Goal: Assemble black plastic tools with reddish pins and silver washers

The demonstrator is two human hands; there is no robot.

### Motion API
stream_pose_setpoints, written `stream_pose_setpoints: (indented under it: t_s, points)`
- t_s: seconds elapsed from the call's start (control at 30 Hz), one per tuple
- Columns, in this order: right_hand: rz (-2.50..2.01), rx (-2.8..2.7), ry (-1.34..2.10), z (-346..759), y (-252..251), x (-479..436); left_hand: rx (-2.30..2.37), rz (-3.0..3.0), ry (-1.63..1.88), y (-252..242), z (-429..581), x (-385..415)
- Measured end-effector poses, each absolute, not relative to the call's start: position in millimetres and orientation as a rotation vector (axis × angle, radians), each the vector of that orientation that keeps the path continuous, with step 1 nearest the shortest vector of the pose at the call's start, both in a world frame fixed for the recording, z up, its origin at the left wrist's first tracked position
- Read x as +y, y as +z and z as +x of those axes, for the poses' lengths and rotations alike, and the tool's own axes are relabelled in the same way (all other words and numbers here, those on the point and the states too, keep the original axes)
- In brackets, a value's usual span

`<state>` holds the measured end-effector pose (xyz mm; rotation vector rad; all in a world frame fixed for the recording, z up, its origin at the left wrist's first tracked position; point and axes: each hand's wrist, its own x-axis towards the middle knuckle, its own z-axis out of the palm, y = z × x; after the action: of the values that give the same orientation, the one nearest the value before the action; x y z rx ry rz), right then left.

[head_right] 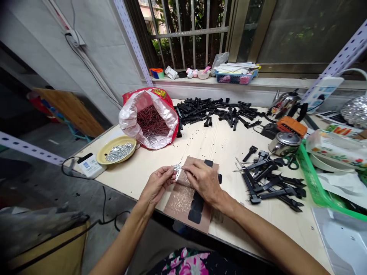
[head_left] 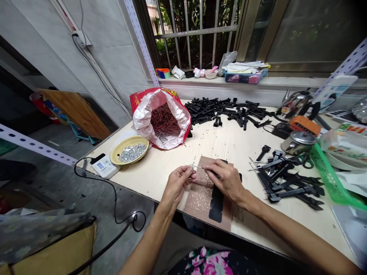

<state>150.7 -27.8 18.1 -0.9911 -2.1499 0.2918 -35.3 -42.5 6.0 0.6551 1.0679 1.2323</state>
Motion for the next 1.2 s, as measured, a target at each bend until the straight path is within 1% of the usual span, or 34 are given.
stream_pose_setpoints:
  t_s: [0.1, 0.27, 0.53, 0.67, 0.93, 1.13, 1.2]
  points:
    - [-1.026, -2.216, 0.215, 151, 20, -33, 1.035, 0.628, 1.315, 14, -19, -49]
    - [-1.108, -2.255, 0.129, 157, 24, -40, 1.022, 0.633, 1.344, 16, -12, -51]
    - [-1.181, -2.265, 0.048, 157, 26, -54, 1.123, 0.857, 1.388, 18, -12, -59]
    - [-1.212, -2.261, -0.017, 157, 25, -59, 1.160, 0.972, 1.371, 17, -12, -60]
    - [-1.275, -2.246, -0.103, 160, 25, -63, 1.169, 0.967, 1.275, 12, -8, -59]
    - [-1.278, -2.254, -0.205, 159, 21, -64, 1.186, 0.984, 1.294, 2, -6, -59]
    - [-1.313, -2.244, -0.180, 159, 19, -64, 1.203, 1.009, 1.290, 1, -6, -59]
